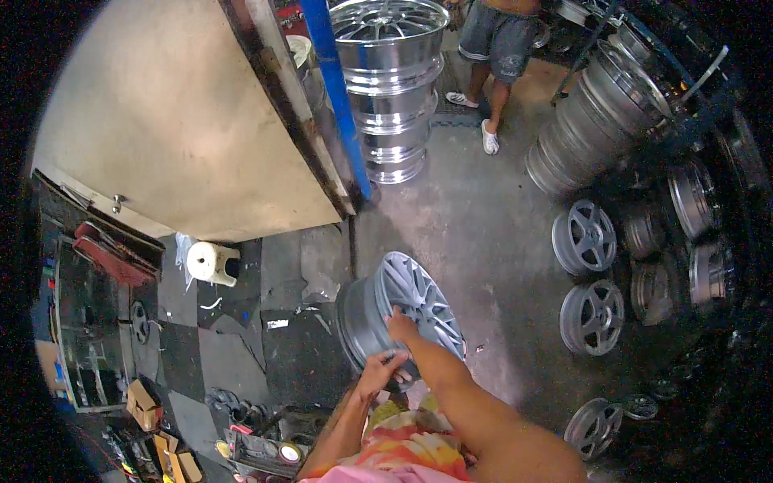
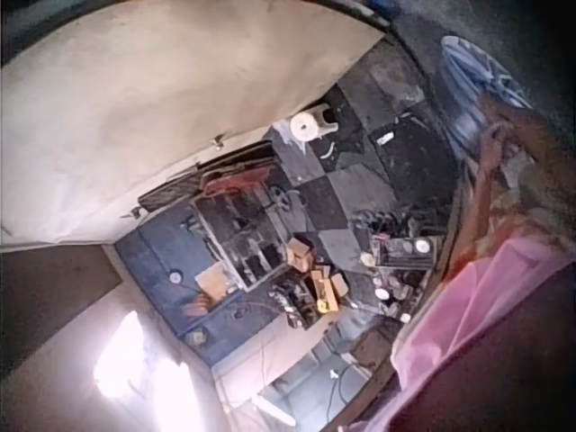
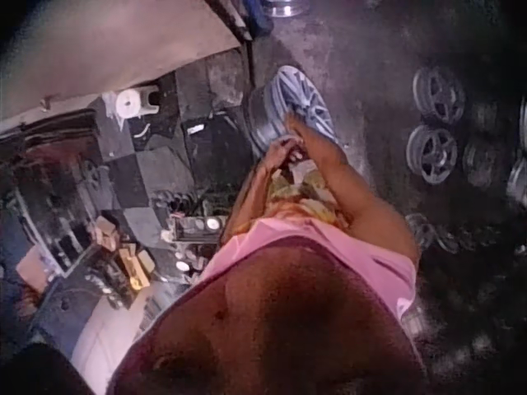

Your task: The person carries a car wheel rim into a spray booth, handles paint containers and a spray gun, and then coats the rim in grey paint while rotating the rim to cover the spokes and inner surface.

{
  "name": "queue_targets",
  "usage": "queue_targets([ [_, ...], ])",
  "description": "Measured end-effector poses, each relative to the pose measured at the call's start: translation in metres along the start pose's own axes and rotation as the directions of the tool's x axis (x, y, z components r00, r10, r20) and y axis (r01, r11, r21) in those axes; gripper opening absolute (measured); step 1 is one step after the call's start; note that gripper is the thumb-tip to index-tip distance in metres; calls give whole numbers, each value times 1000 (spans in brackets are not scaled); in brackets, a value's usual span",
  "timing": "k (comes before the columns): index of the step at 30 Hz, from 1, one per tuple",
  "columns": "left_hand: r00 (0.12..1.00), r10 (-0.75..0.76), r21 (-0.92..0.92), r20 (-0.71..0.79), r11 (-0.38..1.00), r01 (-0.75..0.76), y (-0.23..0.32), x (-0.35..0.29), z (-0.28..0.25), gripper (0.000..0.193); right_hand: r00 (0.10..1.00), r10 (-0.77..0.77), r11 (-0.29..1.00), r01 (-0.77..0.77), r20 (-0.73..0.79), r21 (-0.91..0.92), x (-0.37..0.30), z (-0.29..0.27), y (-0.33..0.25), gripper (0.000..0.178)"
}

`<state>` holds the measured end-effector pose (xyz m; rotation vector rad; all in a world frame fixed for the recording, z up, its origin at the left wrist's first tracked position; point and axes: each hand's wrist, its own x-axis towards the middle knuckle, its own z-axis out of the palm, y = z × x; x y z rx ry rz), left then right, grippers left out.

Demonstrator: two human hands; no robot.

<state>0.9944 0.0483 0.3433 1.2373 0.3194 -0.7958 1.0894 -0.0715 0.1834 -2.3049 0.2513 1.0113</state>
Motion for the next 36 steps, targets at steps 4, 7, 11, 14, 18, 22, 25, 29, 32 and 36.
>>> queue_targets([
  [4, 992, -12, -38, 129, 999, 17, 10, -11, 2, 28, 999, -9, 1000, 9, -34, 1, 7, 9, 7, 67],
  [7, 976, -27, -97, 215, 994, 49, 24, -16, 3, 29, 998, 1, 1000, -1, -67, 7, 24, 15, 23, 68],
  [11, 988, -124, -168, 95, 976, 139, 19, -8, -18, 37, 1000, 23, 999, -24, -15, -36, 31, 4, 16, 76],
  [14, 992, -94, -83, -86, 993, 87, -40, 23, -48, 43, 997, 29, 996, -34, -66, -78, 34, -3, 20, 76],
  [18, 907, -110, 46, -406, 989, 140, -126, 55, -91, 43, 995, 22, 995, -31, -96, -90, 37, -21, 20, 73],
  [22, 709, 205, 508, -675, 826, 244, -155, 66, -102, 49, 994, 41, 992, -53, -105, -117, 36, -36, 24, 73],
  [25, 668, 106, 487, -736, 769, 415, -162, 82, -104, 53, 994, -6, 995, -4, -107, -97, 31, -45, 24, 73],
  [29, 664, 64, 466, -745, 762, 449, -160, 102, -104, 47, 994, 18, 998, -25, -104, -61, 34, -53, 35, 73],
  [32, 638, 16, 450, -770, 723, 524, -162, 105, -101, 42, 996, -2, 998, -3, -90, -59, 29, -51, 44, 72],
  [36, 533, 71, 435, -843, 673, 598, -195, 102, -111, 38, 998, -51, 997, 49, -28, -59, 22, -42, 39, 70],
])
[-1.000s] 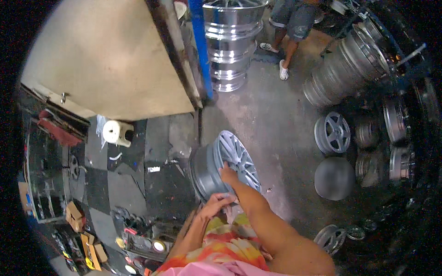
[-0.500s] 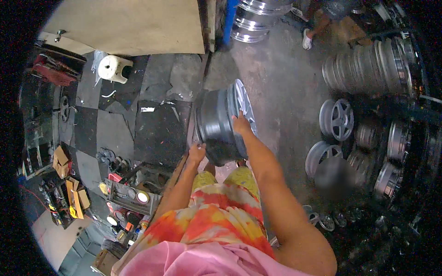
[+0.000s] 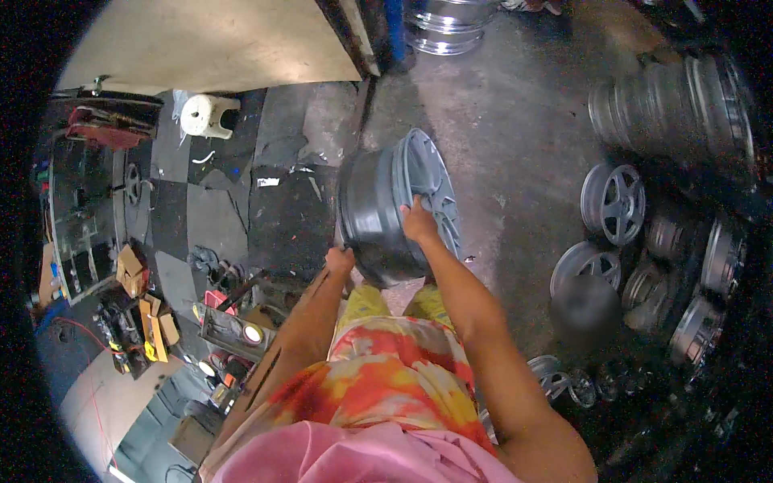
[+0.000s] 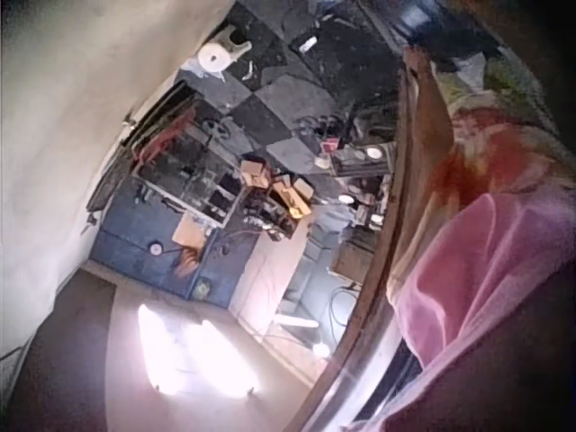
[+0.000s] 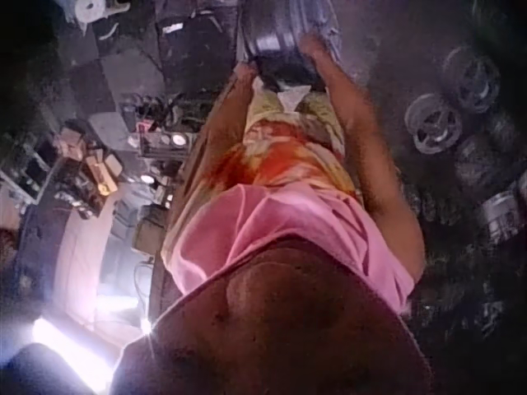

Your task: The person carries a car wheel rim into a spray booth, handles paint containers and a spray gun, and then coats the rim in grey paint while rotating the rim to cover the spokes and inner surface.

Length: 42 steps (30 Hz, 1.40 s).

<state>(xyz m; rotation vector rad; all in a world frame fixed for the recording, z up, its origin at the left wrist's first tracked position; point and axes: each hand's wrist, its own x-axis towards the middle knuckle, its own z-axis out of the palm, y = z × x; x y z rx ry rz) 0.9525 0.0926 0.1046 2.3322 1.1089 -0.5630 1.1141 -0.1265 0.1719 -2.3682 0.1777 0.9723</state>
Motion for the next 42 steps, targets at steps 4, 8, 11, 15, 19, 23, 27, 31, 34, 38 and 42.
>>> queue_targets([
  [4, 991, -135, 18, -18, 991, 136, -10, 1, -2, 35, 995, -1, 998, -6, 99, 64, -3, -3, -11, 67],
  [8, 995, -30, -14, 92, 999, 31, -4, 6, -11, 34, 994, -24, 992, 10, 104, 129, 5, 3, -6, 67],
  [11, 992, 40, -100, 119, 995, -28, -2, -3, 1, 34, 997, 69, 996, -70, 36, 45, 8, 4, 3, 67],
  [15, 983, 184, -150, -13, 971, -184, -93, 23, 36, 37, 996, -84, 996, 84, -11, 14, 3, 29, -38, 66],
  [19, 929, 193, -363, 315, 929, -70, 7, 7, 14, 34, 985, 4, 1000, -6, -174, -9, 20, 9, 54, 67],
  [23, 941, 96, -652, 324, 744, 149, -19, 19, -3, 46, 998, -24, 995, 17, -65, -97, 8, 13, -4, 67],
  [27, 904, -79, -612, 421, 711, 347, 0, 32, -6, 53, 996, -82, 995, 80, -39, -58, 38, -3, -4, 64],
  [31, 877, 79, -824, 474, 389, 411, -4, 29, -21, 63, 993, -86, 993, 79, 77, 82, 41, -27, -65, 64],
  [34, 868, 26, -840, 496, 270, 471, -22, 28, -30, 61, 985, -50, 995, 63, 166, -77, 44, -28, -129, 62],
  [38, 862, 158, -854, 482, -135, 502, -6, 41, -117, 59, 963, -228, 969, 240, 146, -66, 71, -33, -171, 58],
  [42, 918, -38, -834, 395, -434, 341, -52, 44, -93, 56, 912, -322, 881, 387, 255, -271, 69, 17, -258, 53],
])
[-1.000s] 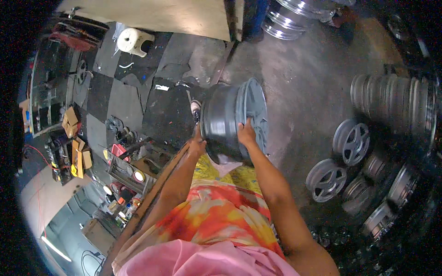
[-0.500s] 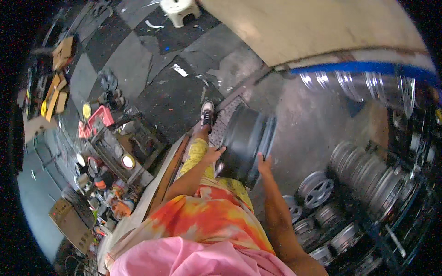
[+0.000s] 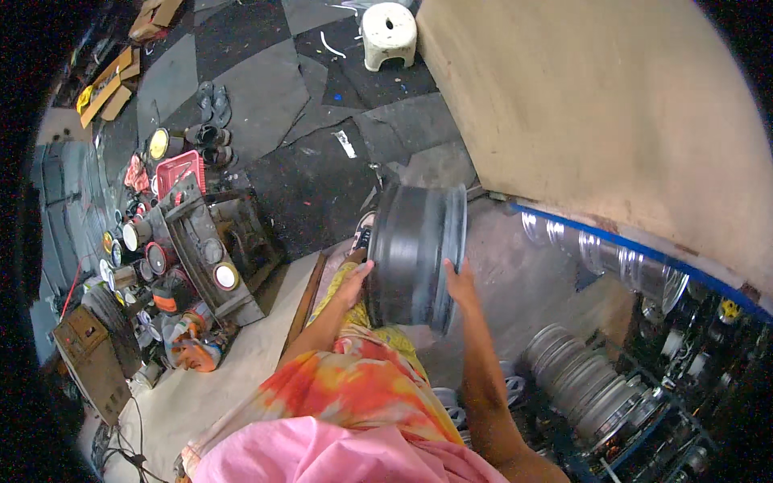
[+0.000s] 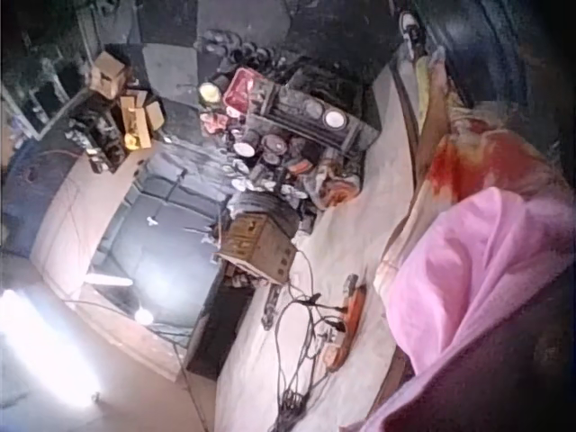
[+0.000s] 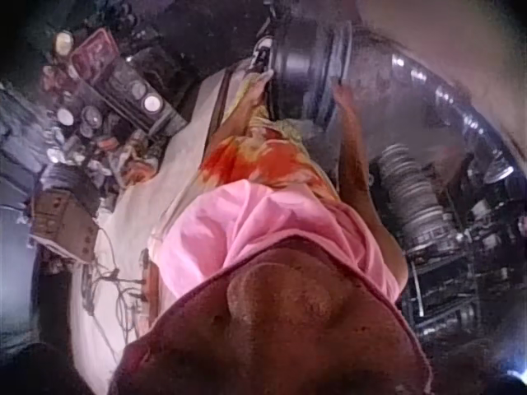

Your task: The person carries a car wheel rim into a spray booth, handles paint containers and a spray gun, and then coats the rim in grey paint while rotating the rim to cover the spokes and inner surface.

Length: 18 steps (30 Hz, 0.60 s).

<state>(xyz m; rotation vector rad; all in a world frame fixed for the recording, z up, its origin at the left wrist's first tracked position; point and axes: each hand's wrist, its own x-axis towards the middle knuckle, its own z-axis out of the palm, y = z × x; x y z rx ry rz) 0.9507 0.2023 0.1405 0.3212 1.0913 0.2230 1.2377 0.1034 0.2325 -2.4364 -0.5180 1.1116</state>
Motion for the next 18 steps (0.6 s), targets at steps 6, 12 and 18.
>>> queue_targets([
  [6, 966, 169, 35, -197, 986, -165, 64, -5, 50, 62, 957, -277, 959, 282, 91, -40, 65, -13, -100, 49],
  [12, 920, 246, 122, -303, 968, -219, 45, 63, -6, 76, 893, -350, 877, 418, 282, -236, 138, 37, -200, 68],
  [18, 863, 257, -205, -434, 905, -373, 120, 92, 17, 73, 848, -408, 851, 487, 339, -196, 213, 93, -243, 72],
])
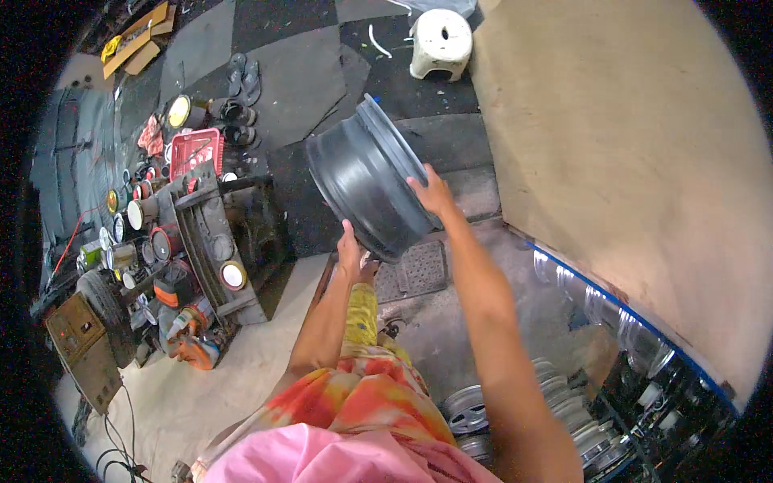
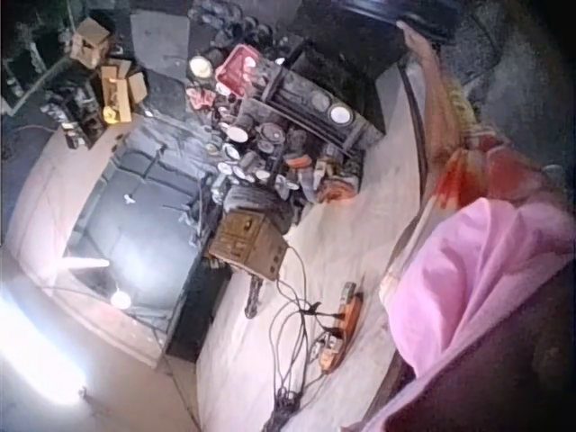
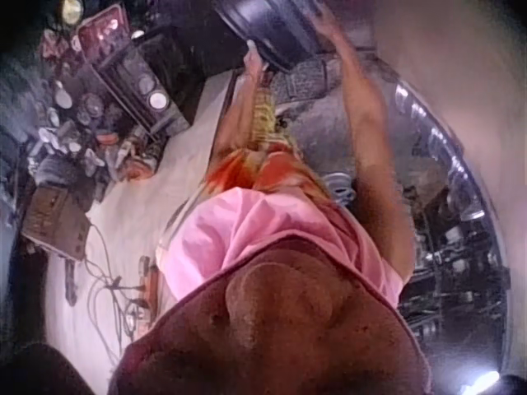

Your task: The person carries a car wheel rim into a spray booth, handles paint containers and a spray gun, and then coats the rim in grey paint while rotating the rim to cover the spokes and inner surface.

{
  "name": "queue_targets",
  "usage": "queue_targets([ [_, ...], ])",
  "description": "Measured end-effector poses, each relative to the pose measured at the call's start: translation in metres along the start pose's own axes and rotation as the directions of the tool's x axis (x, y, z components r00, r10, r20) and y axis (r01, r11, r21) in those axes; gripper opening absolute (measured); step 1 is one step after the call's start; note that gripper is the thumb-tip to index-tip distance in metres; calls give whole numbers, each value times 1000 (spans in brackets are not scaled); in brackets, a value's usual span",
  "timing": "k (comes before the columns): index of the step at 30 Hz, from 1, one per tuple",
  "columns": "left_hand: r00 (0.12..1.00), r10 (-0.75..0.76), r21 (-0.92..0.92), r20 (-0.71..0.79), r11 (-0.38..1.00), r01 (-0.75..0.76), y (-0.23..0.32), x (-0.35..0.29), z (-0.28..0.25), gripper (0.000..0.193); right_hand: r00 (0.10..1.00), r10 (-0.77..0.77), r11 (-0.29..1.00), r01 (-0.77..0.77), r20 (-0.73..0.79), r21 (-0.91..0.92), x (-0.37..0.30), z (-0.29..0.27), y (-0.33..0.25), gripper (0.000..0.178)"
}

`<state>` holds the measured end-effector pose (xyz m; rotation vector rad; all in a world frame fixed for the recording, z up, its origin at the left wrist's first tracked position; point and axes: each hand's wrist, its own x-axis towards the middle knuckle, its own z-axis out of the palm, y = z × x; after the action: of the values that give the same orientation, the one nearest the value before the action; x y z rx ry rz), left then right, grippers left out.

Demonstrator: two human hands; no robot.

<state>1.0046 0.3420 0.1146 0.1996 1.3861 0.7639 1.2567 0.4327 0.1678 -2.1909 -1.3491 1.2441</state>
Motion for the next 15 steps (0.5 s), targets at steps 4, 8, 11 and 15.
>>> queue_targets([
  [4, 996, 38, 221, -86, 975, -18, 27, 32, -6, 72, 997, 70, 996, -69, 22, -59, 32, 12, -20, 70],
  [8, 924, 286, 546, -254, 831, -107, 50, 42, 33, 75, 996, -66, 987, 57, -56, -153, 36, -15, -25, 68],
  [11, 928, 212, 580, -307, 815, 5, 79, 66, 30, 86, 977, -179, 971, 158, -114, -177, 8, -42, -19, 64],
  [15, 908, 120, 497, -401, 861, 106, 174, 138, 13, 81, 992, -84, 996, 86, -97, 23, -75, -42, 38, 47],
])
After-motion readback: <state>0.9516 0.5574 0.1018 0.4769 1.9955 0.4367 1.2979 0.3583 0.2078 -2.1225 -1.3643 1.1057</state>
